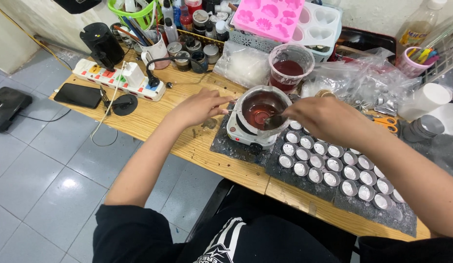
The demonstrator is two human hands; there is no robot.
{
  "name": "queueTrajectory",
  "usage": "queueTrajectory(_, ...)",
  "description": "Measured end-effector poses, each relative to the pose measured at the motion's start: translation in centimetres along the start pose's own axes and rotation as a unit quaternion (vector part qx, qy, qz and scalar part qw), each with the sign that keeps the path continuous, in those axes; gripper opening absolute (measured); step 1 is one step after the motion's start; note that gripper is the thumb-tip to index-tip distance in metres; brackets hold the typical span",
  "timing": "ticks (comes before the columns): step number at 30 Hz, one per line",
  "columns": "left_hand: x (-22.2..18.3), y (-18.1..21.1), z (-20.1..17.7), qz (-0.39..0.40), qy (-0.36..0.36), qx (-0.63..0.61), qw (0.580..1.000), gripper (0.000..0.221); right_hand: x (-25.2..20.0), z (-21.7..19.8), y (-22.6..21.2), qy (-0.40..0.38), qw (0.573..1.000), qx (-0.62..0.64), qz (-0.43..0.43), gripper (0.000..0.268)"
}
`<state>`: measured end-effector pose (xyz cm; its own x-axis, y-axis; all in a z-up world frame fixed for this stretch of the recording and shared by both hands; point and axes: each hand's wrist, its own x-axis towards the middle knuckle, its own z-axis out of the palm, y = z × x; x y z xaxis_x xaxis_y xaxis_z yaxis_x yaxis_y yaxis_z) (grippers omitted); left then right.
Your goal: The person is stirring and melting wax in a small pot on a hot plate, eventually pouring it into a cup.
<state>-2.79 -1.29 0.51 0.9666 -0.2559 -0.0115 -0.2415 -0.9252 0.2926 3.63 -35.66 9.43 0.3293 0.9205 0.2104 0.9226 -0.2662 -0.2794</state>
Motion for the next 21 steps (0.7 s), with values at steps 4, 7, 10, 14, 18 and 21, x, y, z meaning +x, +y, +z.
queueTrajectory(4,-1.7,1.9,0.3,-0.034,0.009,0.020,0.999,0.053,-0.8,3.2,2.4,0.066,0.995,0.009,0.068,0.025)
queueTrajectory(7,-2.9,2.5,0.8,-0.014,0.066,0.020,0.998,0.053,-0.6,5.6,3.7,0.088,0.930,0.195,0.299,0.029)
queueTrajectory(10,-3.8,3.7,1.1,-0.043,0.081,0.006,0.996,0.050,-1.5,8.6,6.5,0.159,0.860,0.368,0.316,0.031)
queueTrajectory(14,-4.8,5.3,1.2,-0.054,0.111,-0.047,0.991,0.051,-1.6,8.3,6.2,0.236,0.803,0.453,0.306,0.032)
queueTrajectory(18,-5.3,7.6,0.7,-0.141,0.058,-0.082,0.985,0.054,-1.8,6.8,4.5,0.285,0.895,0.259,0.226,0.025)
queueTrajectory(21,-5.9,8.5,0.7,-0.128,0.109,-0.106,0.980,0.052,-2.0,5.8,3.9,0.293,0.955,0.030,0.039,0.016)
